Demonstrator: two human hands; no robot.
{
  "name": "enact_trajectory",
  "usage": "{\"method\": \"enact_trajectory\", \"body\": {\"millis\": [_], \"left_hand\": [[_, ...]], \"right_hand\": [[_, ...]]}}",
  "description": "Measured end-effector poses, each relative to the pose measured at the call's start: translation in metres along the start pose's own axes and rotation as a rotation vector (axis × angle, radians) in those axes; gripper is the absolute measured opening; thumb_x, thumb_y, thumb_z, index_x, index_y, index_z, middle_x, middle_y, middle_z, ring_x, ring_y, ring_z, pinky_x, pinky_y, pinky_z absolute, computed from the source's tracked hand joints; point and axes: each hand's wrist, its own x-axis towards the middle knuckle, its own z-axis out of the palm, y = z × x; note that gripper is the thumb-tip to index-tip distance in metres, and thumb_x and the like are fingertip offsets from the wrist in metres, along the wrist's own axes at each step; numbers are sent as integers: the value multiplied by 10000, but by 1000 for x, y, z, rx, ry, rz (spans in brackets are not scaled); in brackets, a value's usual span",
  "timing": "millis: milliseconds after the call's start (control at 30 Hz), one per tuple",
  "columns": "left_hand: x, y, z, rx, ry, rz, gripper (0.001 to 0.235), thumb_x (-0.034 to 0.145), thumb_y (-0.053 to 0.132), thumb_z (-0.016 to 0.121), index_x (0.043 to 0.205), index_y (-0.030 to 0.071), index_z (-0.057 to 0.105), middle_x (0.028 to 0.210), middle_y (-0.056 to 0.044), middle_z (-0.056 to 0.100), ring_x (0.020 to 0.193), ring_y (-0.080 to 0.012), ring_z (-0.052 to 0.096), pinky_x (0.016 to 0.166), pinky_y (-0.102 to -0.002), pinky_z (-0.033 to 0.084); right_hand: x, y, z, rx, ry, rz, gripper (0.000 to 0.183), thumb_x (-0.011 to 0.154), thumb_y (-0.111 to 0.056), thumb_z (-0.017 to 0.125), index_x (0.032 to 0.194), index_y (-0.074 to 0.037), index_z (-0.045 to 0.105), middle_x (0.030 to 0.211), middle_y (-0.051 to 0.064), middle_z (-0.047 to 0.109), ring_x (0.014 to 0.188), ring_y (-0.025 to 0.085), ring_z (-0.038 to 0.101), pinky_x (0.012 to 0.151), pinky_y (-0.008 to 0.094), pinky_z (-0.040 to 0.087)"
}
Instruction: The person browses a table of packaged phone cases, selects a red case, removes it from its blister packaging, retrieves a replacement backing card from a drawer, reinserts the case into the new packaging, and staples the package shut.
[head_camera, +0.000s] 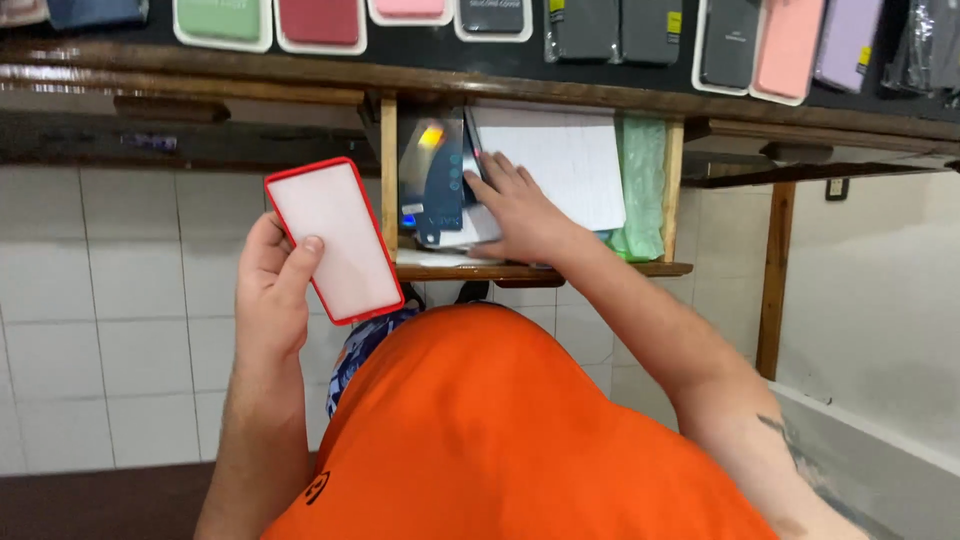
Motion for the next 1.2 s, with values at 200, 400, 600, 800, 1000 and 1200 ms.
{"method": "enact_trajectory", "body": {"millis": [200, 400, 600, 800, 1000, 1200], "left_hand": [[-8, 3, -10, 35, 53, 33, 261, 1178, 185, 660, 1354, -2, 615, 1074, -114, 688, 1024, -177, 693, 973, -439, 661], [3, -6, -22, 43, 60, 60, 268, 1182, 203, 680, 1339, -4, 617, 1077, -116, 685, 1041, -175, 689, 984, -449, 659], [18, 14, -15, 44, 28, 89, 247, 1185, 181, 673, 1344, 2, 610, 1077, -84, 665, 1045, -151, 668, 999, -415, 641], [29, 7, -29, 48, 26, 101, 241, 1184, 176, 680, 1337, 1, 614, 1078, -93, 662, 1045, -156, 672, 1007, -404, 634], [22, 2, -47, 47, 82, 100, 277, 1195, 168, 665, 1407, 2, 600, 1135, -81, 660, 1085, -153, 662, 1061, -406, 617], [13, -7, -39, 36, 86, 101, 275, 1191, 158, 672, 1396, -13, 606, 1147, -109, 669, 1096, -178, 670, 1058, -439, 626]], "right_hand": [[35, 21, 15, -393, 284, -91, 1293, 652, -472, 1081, 1730, 6, 551, 1811, 362, 396, 1670, 511, 445, 1286, 685, 432], [42, 141, 28, -405, 628, -55, 378, 956, -352, 852, 1333, -334, 829, 1173, -67, 825, 1077, 210, 817, 905, 413, 655], [33, 144, 20, -293, 596, 26, 263, 1028, -211, 835, 1284, -267, 835, 1243, -60, 810, 1173, 187, 798, 1014, 341, 633], [-13, 73, 1, -18, 383, 15, 402, 1053, -355, 858, 1412, -182, 801, 1408, 109, 797, 1346, 351, 746, 1131, 525, 576], [-77, 11, 4, 87, 141, -58, 952, 798, -554, 1025, 1560, -85, 698, 1505, 174, 731, 1500, 425, 633, 1315, 558, 454], [-41, 35, 9, 261, 312, -66, 853, 924, -659, 942, 1548, -118, 729, 1516, 186, 746, 1435, 441, 683, 1243, 584, 495]]}}
